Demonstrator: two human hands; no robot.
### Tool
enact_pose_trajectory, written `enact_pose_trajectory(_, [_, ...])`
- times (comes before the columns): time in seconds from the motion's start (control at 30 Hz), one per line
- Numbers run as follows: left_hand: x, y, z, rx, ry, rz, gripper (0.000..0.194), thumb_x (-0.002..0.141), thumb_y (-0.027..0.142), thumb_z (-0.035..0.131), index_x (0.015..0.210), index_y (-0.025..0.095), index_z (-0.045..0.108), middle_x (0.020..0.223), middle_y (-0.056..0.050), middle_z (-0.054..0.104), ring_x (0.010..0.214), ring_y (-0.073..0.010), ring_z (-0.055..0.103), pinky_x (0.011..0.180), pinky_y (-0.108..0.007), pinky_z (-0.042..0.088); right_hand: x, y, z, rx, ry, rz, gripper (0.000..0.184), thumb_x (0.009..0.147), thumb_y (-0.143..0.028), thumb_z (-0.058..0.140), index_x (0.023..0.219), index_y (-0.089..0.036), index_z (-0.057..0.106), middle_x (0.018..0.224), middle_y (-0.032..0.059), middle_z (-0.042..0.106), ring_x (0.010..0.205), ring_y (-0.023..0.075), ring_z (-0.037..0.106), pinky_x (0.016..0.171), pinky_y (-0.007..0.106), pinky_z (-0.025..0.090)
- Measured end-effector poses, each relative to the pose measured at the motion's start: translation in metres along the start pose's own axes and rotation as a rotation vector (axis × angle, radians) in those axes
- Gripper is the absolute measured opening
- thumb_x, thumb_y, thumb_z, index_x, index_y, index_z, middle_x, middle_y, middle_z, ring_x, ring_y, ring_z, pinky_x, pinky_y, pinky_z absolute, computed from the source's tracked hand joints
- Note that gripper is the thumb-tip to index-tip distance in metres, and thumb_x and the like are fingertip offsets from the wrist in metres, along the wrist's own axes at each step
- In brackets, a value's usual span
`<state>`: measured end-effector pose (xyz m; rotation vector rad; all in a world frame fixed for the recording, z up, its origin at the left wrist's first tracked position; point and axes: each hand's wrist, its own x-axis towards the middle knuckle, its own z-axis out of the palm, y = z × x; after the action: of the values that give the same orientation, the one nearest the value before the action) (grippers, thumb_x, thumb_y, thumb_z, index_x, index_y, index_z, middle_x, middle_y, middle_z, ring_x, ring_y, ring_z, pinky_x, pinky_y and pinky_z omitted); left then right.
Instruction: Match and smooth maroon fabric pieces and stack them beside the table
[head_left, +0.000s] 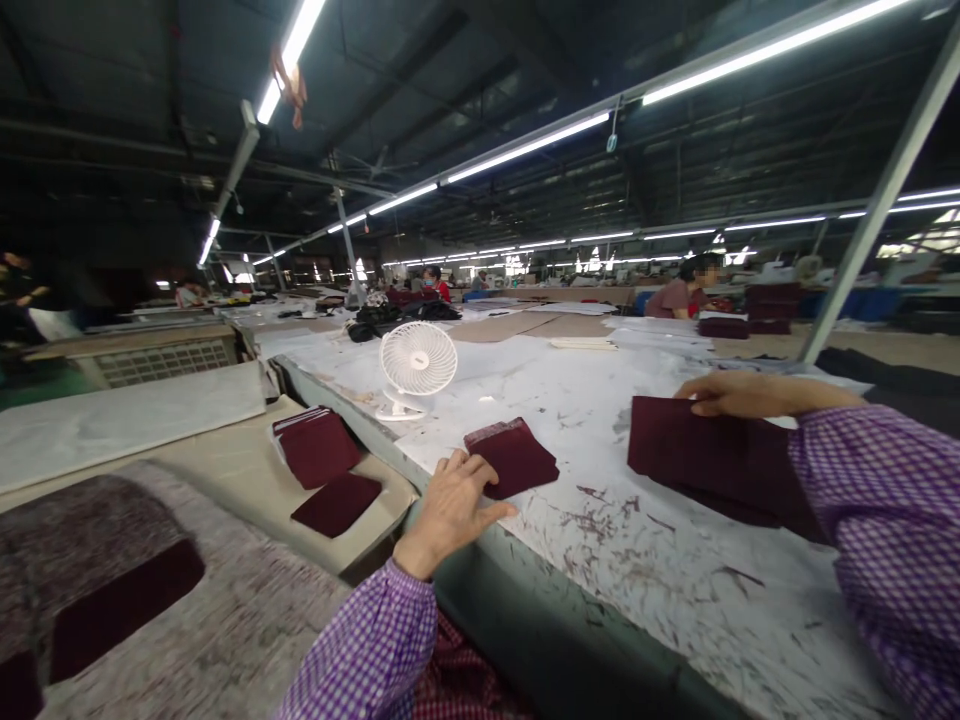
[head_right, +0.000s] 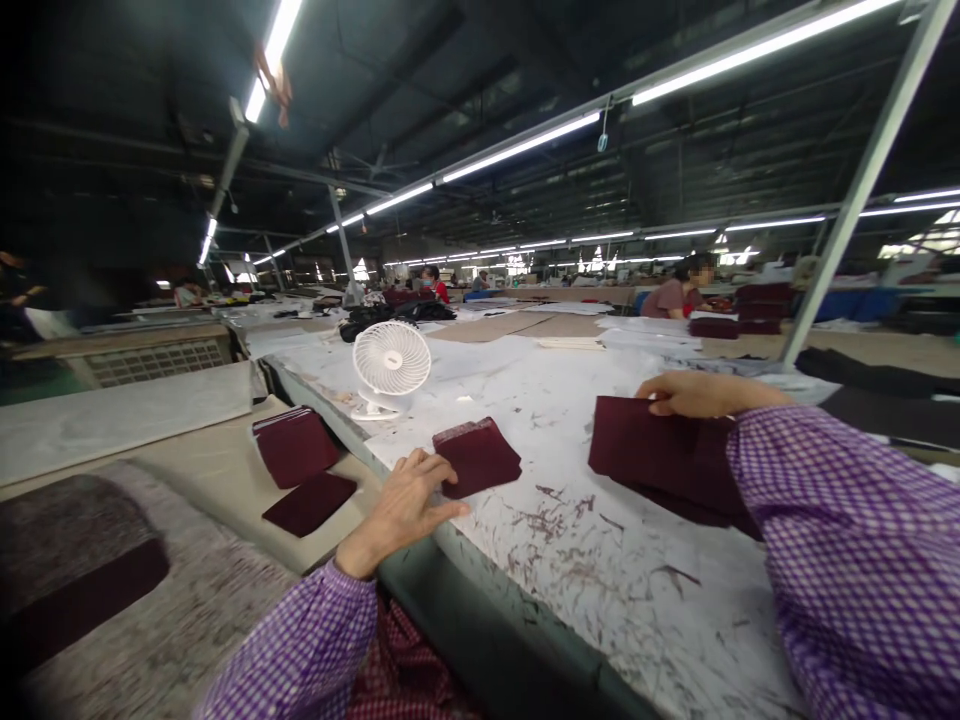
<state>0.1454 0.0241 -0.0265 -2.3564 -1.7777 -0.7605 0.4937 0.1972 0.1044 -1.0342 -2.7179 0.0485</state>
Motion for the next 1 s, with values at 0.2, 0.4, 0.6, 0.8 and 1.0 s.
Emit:
enact_pose_trajectory(0.2, [0.009,0.009,0.010,0.012,0.018,0.032,0.011,0.088,0.022,0.048,0.088,0.019,0.059,0.092,-0.004,0.059,0.090,-0.0202,0.050,0.081,-0.034,0.041,0.002,-0.001,-0.003,-0.015,0.010,0.138,0.044,0.083,-0.045,0.049,0.110,-0.015,0.067,0.092,0.0117,0.069,0.086,0.0259,0.063,0.079,0.037,0.047])
enact_pose_trajectory(0.4, [-0.005,-0.009,0.007,-0.191,0.073,-0.031,0.013,0.085,0.013,0.042,0.080,0.018,0.054,0.084,-0.004,0.058,0.084,-0.0188,0.052,0.080,-0.034,0.042,0.029,-0.095,0.043,0.176,-0.239,-0.198,0.049,0.079,-0.043,0.058,0.121,-0.020,0.059,0.092,0.0046,0.069,0.079,0.0179,0.063,0.070,0.027,0.045])
enact_pose_trajectory(0.6, [-0.015,0.000,-0.007,-0.199,0.063,-0.088,0.020,0.089,0.033,0.044,0.084,0.018,0.057,0.084,-0.004,0.061,0.082,-0.0196,0.055,0.077,-0.035,0.043,0.033,-0.156,0.092,-0.032,-0.125,-0.329,0.022,0.086,-0.033,0.055,0.101,-0.024,0.068,0.083,0.0014,0.068,0.074,0.0165,0.060,0.062,0.025,0.036])
enact_pose_trajectory(0.8, [0.013,0.026,0.005,-0.022,0.106,-0.119,0.025,0.084,0.036,0.055,0.100,0.017,0.060,0.095,-0.008,0.066,0.093,-0.0248,0.058,0.081,-0.036,0.043,0.038,-0.147,0.112,0.130,0.123,-0.315,0.020,0.090,-0.028,0.048,0.094,-0.019,0.065,0.084,0.0018,0.068,0.074,0.0139,0.060,0.065,0.024,0.039])
enact_pose_trajectory(1.0, [0.032,0.019,0.025,-0.225,0.181,-0.387,0.021,0.088,0.024,0.046,0.095,0.015,0.064,0.087,-0.009,0.070,0.088,-0.0224,0.064,0.077,-0.030,0.045,0.045,-0.125,0.134,0.062,0.235,-0.176,0.034,0.092,-0.038,0.045,0.080,-0.016,0.068,0.077,0.0053,0.069,0.073,0.0169,0.061,0.070,0.028,0.042])
